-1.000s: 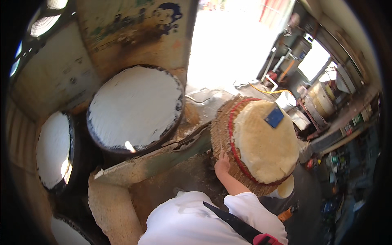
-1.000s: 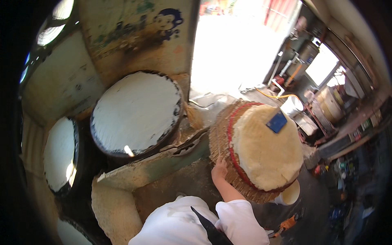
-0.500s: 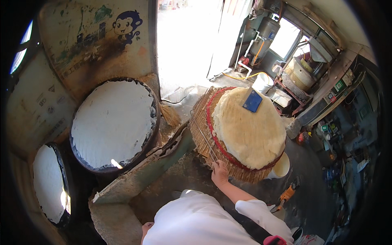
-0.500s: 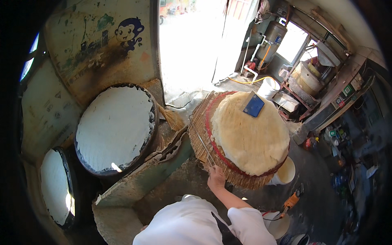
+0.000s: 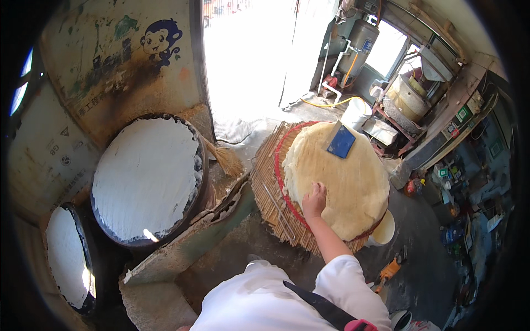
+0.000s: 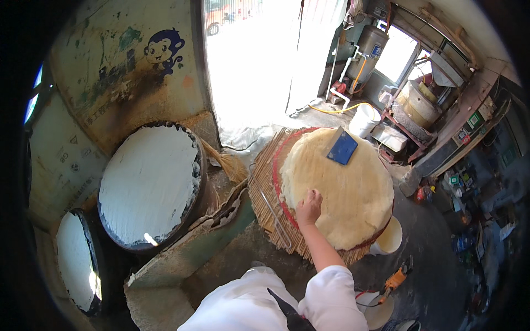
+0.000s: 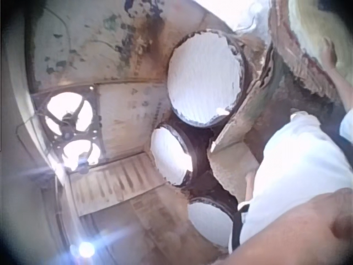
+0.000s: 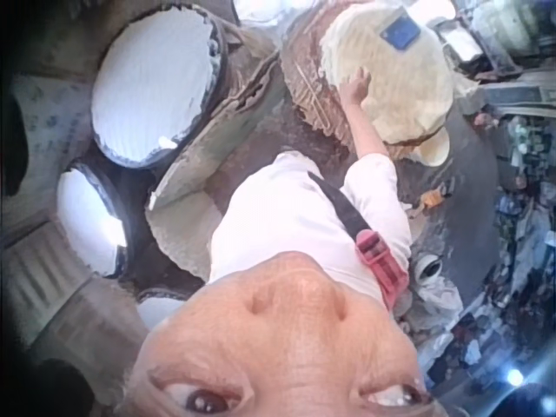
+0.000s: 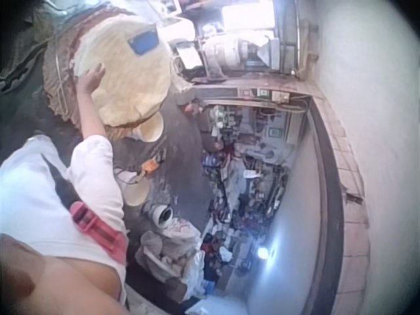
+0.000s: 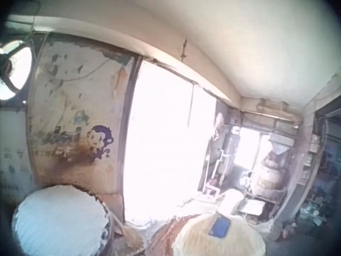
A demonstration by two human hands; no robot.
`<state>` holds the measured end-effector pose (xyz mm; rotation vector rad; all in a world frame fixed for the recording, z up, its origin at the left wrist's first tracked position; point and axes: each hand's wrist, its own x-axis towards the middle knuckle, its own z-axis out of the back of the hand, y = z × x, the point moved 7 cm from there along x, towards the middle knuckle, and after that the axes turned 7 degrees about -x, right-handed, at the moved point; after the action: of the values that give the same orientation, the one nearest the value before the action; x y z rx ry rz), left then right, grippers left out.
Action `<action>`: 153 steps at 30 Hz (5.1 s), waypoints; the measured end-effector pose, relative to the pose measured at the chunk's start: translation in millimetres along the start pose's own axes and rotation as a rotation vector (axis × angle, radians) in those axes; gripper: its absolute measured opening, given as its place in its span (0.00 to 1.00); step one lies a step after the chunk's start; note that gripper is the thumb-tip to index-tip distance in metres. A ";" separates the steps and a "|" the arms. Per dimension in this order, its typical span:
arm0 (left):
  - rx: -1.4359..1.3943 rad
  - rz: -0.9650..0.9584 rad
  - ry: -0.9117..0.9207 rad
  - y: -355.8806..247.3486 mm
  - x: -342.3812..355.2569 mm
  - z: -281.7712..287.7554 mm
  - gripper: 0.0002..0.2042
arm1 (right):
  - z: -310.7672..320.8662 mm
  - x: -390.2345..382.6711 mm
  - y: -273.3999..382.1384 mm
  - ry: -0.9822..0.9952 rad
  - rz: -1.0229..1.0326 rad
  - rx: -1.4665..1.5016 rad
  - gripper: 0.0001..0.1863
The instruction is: The person ladles batter onto three large round griddles, spreads it evenly with a spatula, cooks the crepes, then peels and stacks them on a woven tray. The process repeats continuously throughout the clip.
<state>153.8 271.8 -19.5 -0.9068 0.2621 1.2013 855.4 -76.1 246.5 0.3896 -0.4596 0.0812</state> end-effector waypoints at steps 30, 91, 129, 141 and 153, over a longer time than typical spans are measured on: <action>-0.136 0.208 0.014 -186.5 -3.8 -84.7 0.13 | -111.0 236.1 -191.5 0.309 -0.947 -0.263 0.57; -1.160 0.603 -0.289 109.8 -184.7 -62.8 0.07 | -72.6 -159.7 334.2 0.346 0.359 0.152 0.16; -1.590 0.839 -0.554 229.4 -235.7 -61.3 0.08 | -9.3 -640.7 647.4 1.789 -0.466 1.164 0.13; -1.553 0.947 -0.557 236.6 -247.2 -47.2 0.08 | -75.5 -637.7 750.2 1.369 -0.340 1.155 0.16; -1.213 0.888 -0.596 210.1 -202.1 3.1 0.10 | -260.3 -488.4 924.3 1.177 0.068 0.979 0.15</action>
<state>-109.4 150.0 9.9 -1.4355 -0.7206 2.4846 376.2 882.4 135.3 1.1760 0.7886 0.5759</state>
